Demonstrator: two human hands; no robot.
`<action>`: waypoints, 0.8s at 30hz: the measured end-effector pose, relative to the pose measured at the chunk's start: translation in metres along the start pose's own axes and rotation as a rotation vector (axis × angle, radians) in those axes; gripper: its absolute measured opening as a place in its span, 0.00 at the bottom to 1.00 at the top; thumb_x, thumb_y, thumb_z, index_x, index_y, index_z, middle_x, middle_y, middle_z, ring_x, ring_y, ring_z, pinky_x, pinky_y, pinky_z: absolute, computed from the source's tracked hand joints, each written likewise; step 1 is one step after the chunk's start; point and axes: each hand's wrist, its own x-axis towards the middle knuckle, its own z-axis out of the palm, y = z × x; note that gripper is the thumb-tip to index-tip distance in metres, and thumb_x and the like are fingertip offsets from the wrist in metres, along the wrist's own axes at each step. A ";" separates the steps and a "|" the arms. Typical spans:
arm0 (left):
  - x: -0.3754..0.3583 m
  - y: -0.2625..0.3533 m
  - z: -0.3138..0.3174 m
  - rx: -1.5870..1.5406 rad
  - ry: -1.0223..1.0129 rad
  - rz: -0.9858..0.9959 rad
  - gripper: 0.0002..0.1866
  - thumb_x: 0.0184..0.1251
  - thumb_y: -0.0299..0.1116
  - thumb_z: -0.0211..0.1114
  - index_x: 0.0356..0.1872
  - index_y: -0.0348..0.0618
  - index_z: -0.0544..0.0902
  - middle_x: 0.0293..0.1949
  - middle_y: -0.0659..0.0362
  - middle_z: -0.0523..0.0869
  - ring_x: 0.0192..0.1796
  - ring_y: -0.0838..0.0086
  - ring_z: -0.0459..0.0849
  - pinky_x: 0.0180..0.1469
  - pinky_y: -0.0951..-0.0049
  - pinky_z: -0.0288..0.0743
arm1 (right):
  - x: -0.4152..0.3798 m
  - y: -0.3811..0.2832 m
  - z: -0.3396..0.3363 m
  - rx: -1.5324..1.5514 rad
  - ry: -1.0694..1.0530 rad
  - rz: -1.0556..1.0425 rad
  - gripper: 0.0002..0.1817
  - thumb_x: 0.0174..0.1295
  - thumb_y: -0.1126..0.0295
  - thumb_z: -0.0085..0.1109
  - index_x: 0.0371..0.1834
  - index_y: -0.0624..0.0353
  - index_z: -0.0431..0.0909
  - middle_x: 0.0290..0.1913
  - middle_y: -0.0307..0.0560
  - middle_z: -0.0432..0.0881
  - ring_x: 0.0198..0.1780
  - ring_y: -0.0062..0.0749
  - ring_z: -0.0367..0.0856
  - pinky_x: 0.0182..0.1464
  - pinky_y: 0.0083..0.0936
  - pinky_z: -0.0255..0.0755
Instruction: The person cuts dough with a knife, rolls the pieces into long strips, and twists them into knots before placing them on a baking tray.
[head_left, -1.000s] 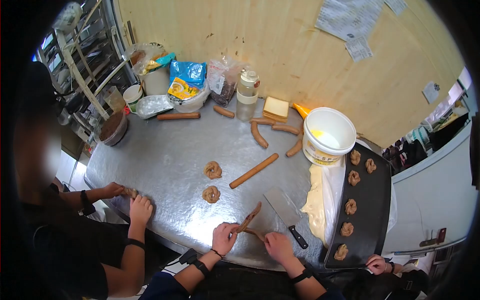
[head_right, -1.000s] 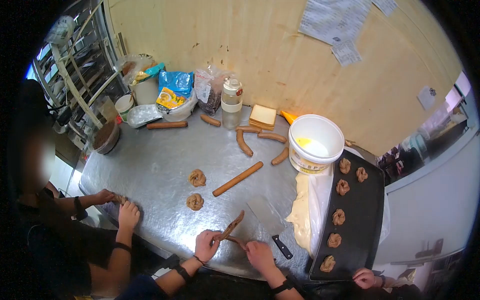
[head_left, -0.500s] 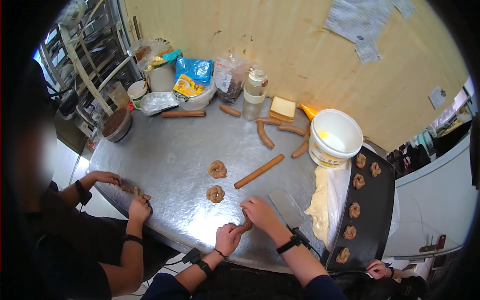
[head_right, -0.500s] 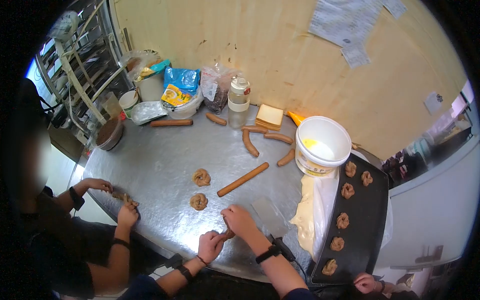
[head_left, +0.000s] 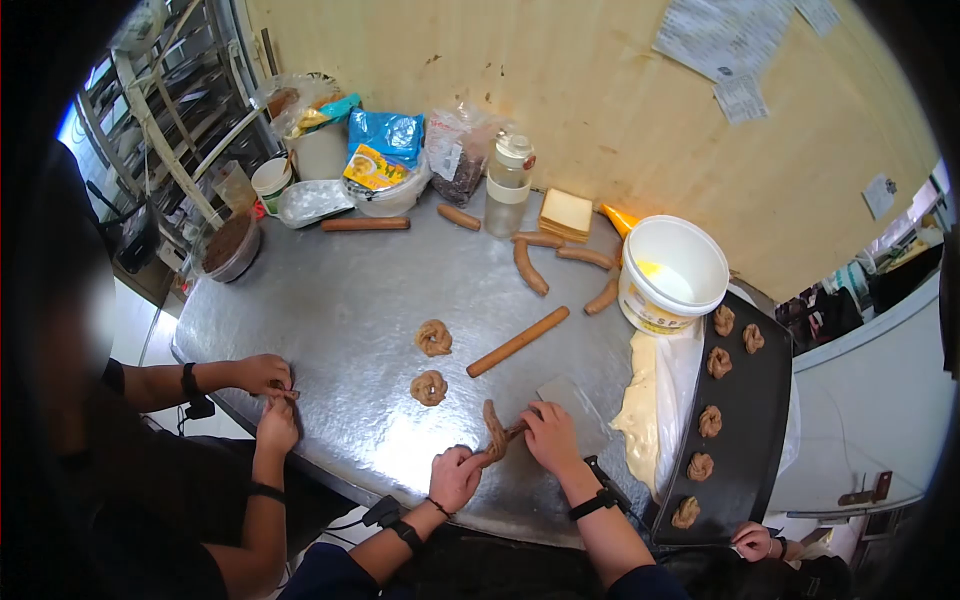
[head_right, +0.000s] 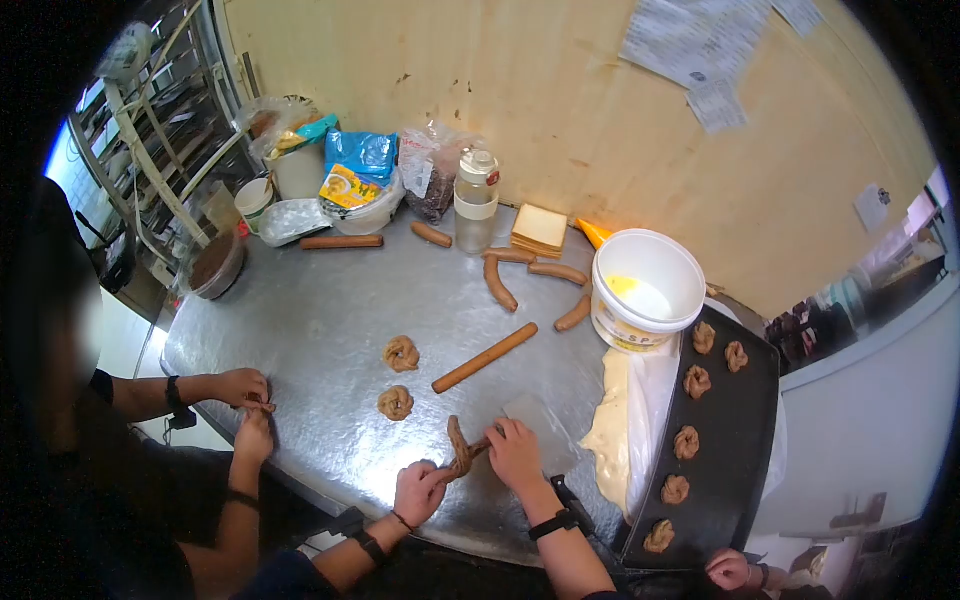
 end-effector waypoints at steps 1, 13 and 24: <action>0.001 0.001 -0.001 0.001 -0.002 0.004 0.15 0.54 0.28 0.65 0.44 0.57 0.85 0.36 0.62 0.78 0.40 0.66 0.78 0.39 0.62 0.66 | -0.001 0.000 -0.002 -0.010 -0.013 -0.032 0.12 0.53 0.71 0.62 0.42 0.53 0.79 0.44 0.47 0.78 0.49 0.46 0.77 0.51 0.42 0.71; 0.012 0.003 -0.003 -0.062 -0.131 0.126 0.18 0.54 0.20 0.59 0.48 0.44 0.79 0.63 0.54 0.76 0.65 0.61 0.74 0.65 0.54 0.67 | 0.026 -0.040 -0.011 0.414 -0.119 -0.031 0.08 0.54 0.77 0.59 0.38 0.57 0.79 0.40 0.48 0.79 0.44 0.47 0.79 0.47 0.36 0.74; 0.014 -0.002 -0.002 0.005 -0.088 0.192 0.17 0.50 0.20 0.61 0.44 0.43 0.80 0.59 0.49 0.75 0.62 0.46 0.72 0.64 0.48 0.66 | 0.054 -0.050 0.028 0.261 -0.024 0.087 0.20 0.54 0.67 0.65 0.51 0.60 0.77 0.45 0.53 0.77 0.49 0.49 0.76 0.54 0.38 0.71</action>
